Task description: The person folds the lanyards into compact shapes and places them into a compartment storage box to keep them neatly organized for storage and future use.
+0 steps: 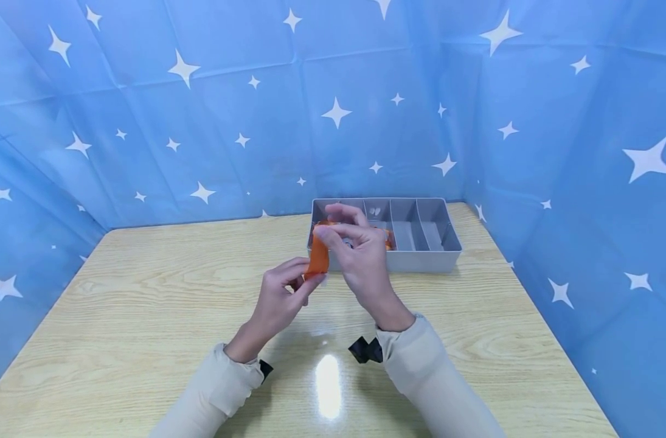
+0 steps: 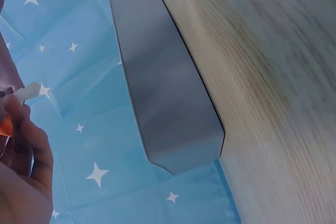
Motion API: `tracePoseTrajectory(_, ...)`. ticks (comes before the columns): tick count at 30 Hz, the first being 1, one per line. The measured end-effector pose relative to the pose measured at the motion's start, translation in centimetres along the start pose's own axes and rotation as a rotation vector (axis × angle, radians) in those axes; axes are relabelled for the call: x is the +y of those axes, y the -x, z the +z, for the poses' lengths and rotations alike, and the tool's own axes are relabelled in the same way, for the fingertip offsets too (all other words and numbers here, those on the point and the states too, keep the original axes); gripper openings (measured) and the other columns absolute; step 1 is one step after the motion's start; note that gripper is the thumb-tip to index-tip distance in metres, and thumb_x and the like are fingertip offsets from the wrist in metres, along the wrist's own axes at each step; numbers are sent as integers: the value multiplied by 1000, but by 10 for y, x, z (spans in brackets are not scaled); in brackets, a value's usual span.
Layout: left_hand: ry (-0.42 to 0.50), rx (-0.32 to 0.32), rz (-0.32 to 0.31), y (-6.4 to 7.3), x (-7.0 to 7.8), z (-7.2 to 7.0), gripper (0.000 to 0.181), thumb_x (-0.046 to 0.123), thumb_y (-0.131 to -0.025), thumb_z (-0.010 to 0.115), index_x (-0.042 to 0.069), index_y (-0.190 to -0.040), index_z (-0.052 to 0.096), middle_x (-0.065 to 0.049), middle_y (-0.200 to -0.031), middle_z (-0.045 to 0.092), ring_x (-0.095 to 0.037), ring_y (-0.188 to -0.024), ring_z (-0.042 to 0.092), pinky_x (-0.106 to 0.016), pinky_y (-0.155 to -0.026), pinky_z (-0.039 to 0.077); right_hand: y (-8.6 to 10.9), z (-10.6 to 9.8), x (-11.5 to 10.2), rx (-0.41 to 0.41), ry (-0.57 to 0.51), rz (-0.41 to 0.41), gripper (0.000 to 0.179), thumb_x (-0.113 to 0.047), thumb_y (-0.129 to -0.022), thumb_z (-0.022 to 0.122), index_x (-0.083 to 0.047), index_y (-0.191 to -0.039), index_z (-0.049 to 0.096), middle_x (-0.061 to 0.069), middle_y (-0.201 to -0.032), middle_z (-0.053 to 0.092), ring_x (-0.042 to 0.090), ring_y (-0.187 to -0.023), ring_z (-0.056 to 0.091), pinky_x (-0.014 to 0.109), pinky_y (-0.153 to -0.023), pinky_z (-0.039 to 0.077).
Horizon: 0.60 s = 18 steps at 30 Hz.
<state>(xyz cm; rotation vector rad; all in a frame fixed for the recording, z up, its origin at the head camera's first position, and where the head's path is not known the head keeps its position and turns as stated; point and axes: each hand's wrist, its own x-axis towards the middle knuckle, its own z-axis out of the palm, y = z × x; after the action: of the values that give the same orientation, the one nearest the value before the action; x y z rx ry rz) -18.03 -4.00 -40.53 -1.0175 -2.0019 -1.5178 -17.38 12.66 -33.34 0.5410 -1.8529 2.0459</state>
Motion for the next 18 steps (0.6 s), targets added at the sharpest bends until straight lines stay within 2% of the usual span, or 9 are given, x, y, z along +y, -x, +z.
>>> tracePoseTrajectory(4, 106, -5, -34, 0, -2, -4, 12, -2, -89, 72, -2, -100, 75, -15, -84, 69, -6, -44, 48, -22, -41, 44, 2, -6, -6, -55, -108, 140, 21, -9, -97, 65, 8, -108, 73, 14, -131, 62, 26, -130, 51, 36, -107, 43)
tracePoseTrajectory(7, 142, -15, -63, -1, -2, -7, 11, -1, -88, 72, -1, -99, 75, -12, -76, 66, -7, -44, 48, -23, -42, 45, 3, -10, -9, -113, -204, 215, 22, -10, -99, 62, 3, -114, 72, 11, -129, 66, 28, -134, 48, 43, -112, 35)
tracePoseTrajectory(9, 153, -19, -73, -1, -1, -9, 11, -1, -89, 71, -1, -99, 75, -9, -74, 64, -7, -44, 48, -24, -42, 45, 4, -12, -9, -162, -250, 243, 25, -11, -101, 59, 1, -121, 69, 10, -128, 66, 30, -135, 46, 44, -112, 33)
tracePoseTrajectory(11, 165, -16, -83, -2, -1, -10, 11, -1, -89, 71, 0, -99, 75, -7, -73, 63, -8, -44, 48, -24, -42, 45, 5, -14, -9, -204, -290, 253, 28, -11, -102, 57, 0, -127, 66, 8, -127, 67, 31, -133, 48, 45, -110, 35)
tracePoseTrajectory(18, 163, 17, -137, -1, -2, -13, 11, -2, -89, 71, -2, -100, 75, -16, -77, 66, -12, -45, 49, -23, -44, 45, 6, -18, -5, -301, -335, 236, 31, -12, -105, 51, -5, -132, 64, 9, -125, 68, 25, -123, 59, 41, -105, 43)
